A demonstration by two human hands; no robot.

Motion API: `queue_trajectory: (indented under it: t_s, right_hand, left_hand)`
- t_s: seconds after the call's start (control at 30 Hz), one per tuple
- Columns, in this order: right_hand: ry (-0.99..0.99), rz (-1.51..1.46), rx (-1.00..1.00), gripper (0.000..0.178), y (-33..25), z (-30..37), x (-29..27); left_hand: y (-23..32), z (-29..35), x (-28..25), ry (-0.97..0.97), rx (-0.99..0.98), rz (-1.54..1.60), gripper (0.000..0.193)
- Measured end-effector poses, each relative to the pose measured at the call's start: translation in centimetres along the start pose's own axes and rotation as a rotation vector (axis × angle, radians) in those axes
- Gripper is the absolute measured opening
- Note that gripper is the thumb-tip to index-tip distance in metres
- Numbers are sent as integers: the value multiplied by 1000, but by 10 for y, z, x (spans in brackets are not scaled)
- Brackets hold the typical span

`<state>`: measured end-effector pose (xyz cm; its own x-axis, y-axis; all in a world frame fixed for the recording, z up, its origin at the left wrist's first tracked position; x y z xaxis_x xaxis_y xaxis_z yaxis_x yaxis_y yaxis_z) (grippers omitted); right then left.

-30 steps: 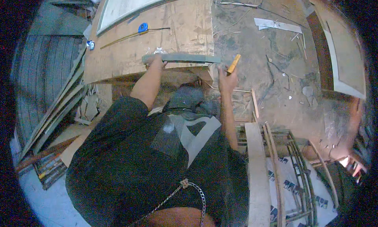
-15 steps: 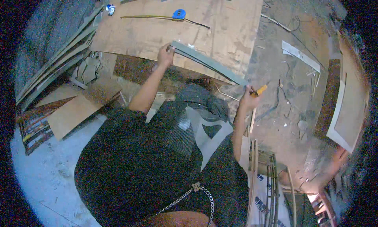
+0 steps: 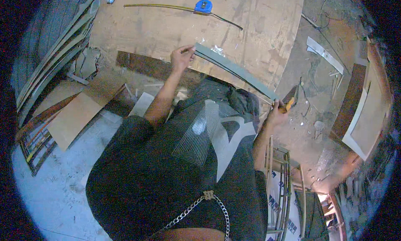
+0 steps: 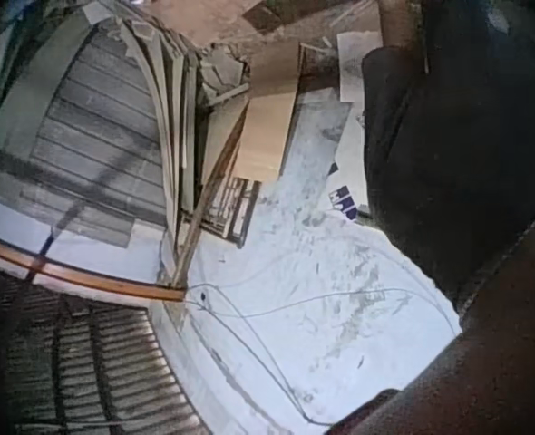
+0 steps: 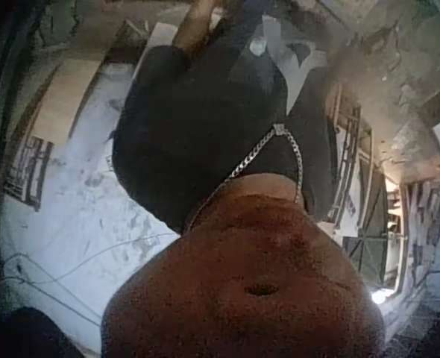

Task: The person measures a wooden strip with a tape measure, marks it, and then saws through the strip with a hand saw.

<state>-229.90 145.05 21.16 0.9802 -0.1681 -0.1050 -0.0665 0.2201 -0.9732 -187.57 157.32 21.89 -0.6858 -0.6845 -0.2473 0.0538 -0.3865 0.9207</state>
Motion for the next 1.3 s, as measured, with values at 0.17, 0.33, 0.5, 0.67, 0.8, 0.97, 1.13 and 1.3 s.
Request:
queue_trajectory:
  t_s: [0.17, 0.33, 0.5, 0.67, 0.8, 0.97, 1.13, 1.3]
  right_hand:
    - [-137, 224, -50, 37, -19, -9, 1]
    - [-62, 245, -53, 73, 12, -33, -10]
    - [145, 711, -3, 82, -32, -36, -18]
    - [92, 659, -18, 84, -33, -44, -28]
    - [198, 726, -109, 75, -32, -47, -32]
    - [229, 767, -136, 75, -24, -50, -32]
    - [145, 803, -10, 68, 7, -64, -42]
    - [123, 763, -114, 72, -9, -52, -36]
  left_hand:
    - [10, 0, 4, 32, 207, -356, 25]
    - [13, 7, 9, 4, 208, -388, 31]
    - [16, 22, 44, 24, 202, -442, 29]
    - [8, 26, 57, 17, 180, -256, 25]
    - [28, 37, 61, -4, 315, -310, 21]
    - [17, 34, 59, -30, 140, -262, 20]
    - [-5, 26, 44, -166, -29, 68, 27]
    - [37, 34, 37, -274, 386, -475, 39]
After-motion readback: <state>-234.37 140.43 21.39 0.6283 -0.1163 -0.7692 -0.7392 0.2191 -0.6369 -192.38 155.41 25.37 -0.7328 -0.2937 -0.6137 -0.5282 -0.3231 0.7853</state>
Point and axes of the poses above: each hand's wrist, its own z-axis away from the middle knuckle, its own x-axis out of the palm, y = z × x, the point moved 3 cm from there along -z, towards the middle knuckle, and after that the axes turned 6 degrees about -y, right-handed, at the moved point
